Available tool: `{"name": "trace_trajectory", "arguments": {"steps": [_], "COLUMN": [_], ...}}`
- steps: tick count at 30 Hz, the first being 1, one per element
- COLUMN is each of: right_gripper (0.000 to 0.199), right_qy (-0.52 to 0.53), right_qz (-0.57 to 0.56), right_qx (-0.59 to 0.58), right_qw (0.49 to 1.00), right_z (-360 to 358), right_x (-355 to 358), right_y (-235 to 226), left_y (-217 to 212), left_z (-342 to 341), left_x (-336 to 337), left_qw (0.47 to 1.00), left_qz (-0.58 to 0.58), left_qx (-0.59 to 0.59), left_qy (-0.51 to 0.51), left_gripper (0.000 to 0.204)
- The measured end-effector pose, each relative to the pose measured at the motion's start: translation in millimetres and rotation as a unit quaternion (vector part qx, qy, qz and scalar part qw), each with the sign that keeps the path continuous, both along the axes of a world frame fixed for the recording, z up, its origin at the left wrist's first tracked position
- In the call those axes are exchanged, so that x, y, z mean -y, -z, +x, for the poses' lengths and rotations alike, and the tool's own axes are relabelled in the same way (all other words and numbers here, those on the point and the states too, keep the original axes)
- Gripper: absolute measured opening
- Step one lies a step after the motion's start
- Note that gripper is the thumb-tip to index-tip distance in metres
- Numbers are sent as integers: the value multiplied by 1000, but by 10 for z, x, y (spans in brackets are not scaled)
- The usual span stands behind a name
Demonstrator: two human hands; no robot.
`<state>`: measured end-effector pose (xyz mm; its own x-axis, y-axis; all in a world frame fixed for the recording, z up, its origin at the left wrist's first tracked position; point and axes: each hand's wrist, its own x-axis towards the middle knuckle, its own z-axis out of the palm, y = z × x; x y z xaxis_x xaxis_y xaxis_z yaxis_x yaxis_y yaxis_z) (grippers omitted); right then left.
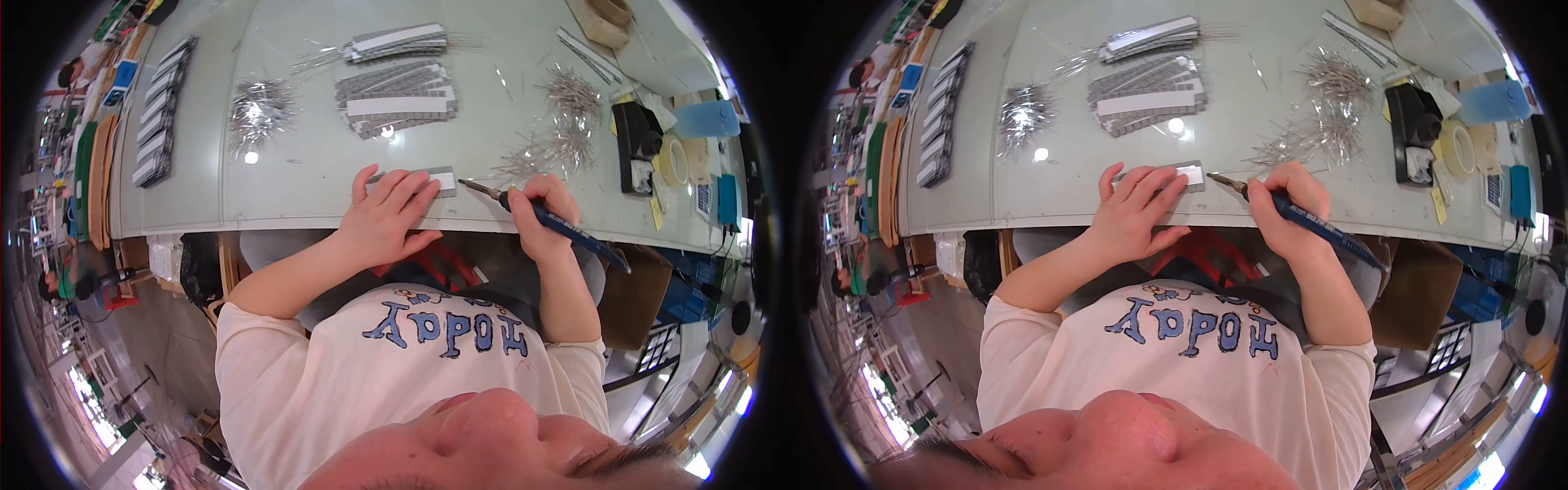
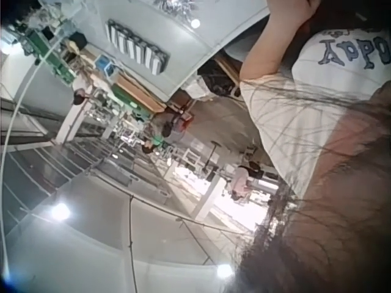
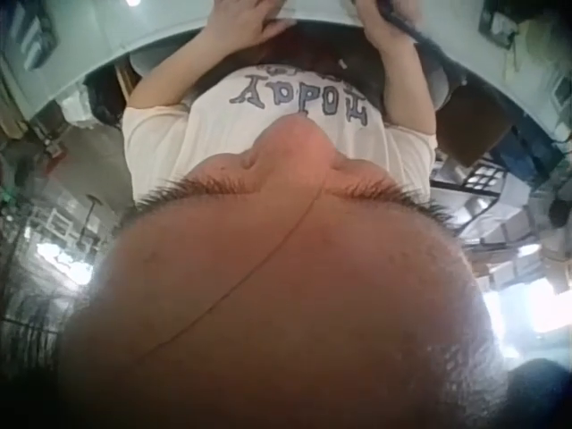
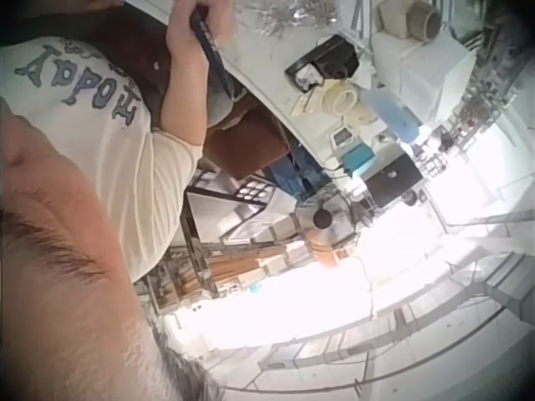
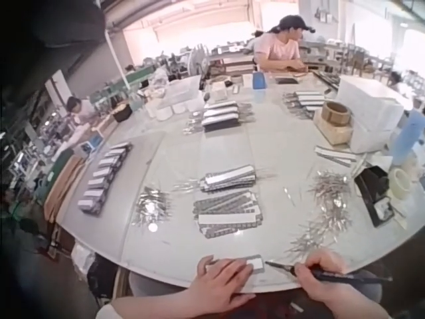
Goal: The person solders metal leads onto component strips using a soldering iron by hand and stacks the assembled strips on the table.
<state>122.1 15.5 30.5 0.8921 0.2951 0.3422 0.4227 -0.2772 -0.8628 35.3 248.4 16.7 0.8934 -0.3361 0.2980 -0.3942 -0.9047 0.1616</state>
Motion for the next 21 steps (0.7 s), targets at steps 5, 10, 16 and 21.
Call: {"name": "trace_trajectory", "arguments": {"steps": [5,10,16,21], "right_gripper": [19,16,11,13], "right_qy": [30,84,127,135], "right_qz": [-101,188,312,281], "right_qx": [92,-217,-207,-189], "right_qw": [990,954,918,931], "right_z": [-149,34,31,-112], "right_x": [-73,67,43,-37], "right_y": [-53,151,-140,-132], "left_y": [36,35,-105,-89], "left_z": [-89,-150,-103,247], "left_x": [-56,-85,-420,-1435], "left_qw": [997,998,992,957], "left_qz": [-63,-50,-56,34], "left_qx": [35,19,-24,49], "left_qy": [-2,-17,-109,-284], "left_gripper": [62,61,52,49]}}
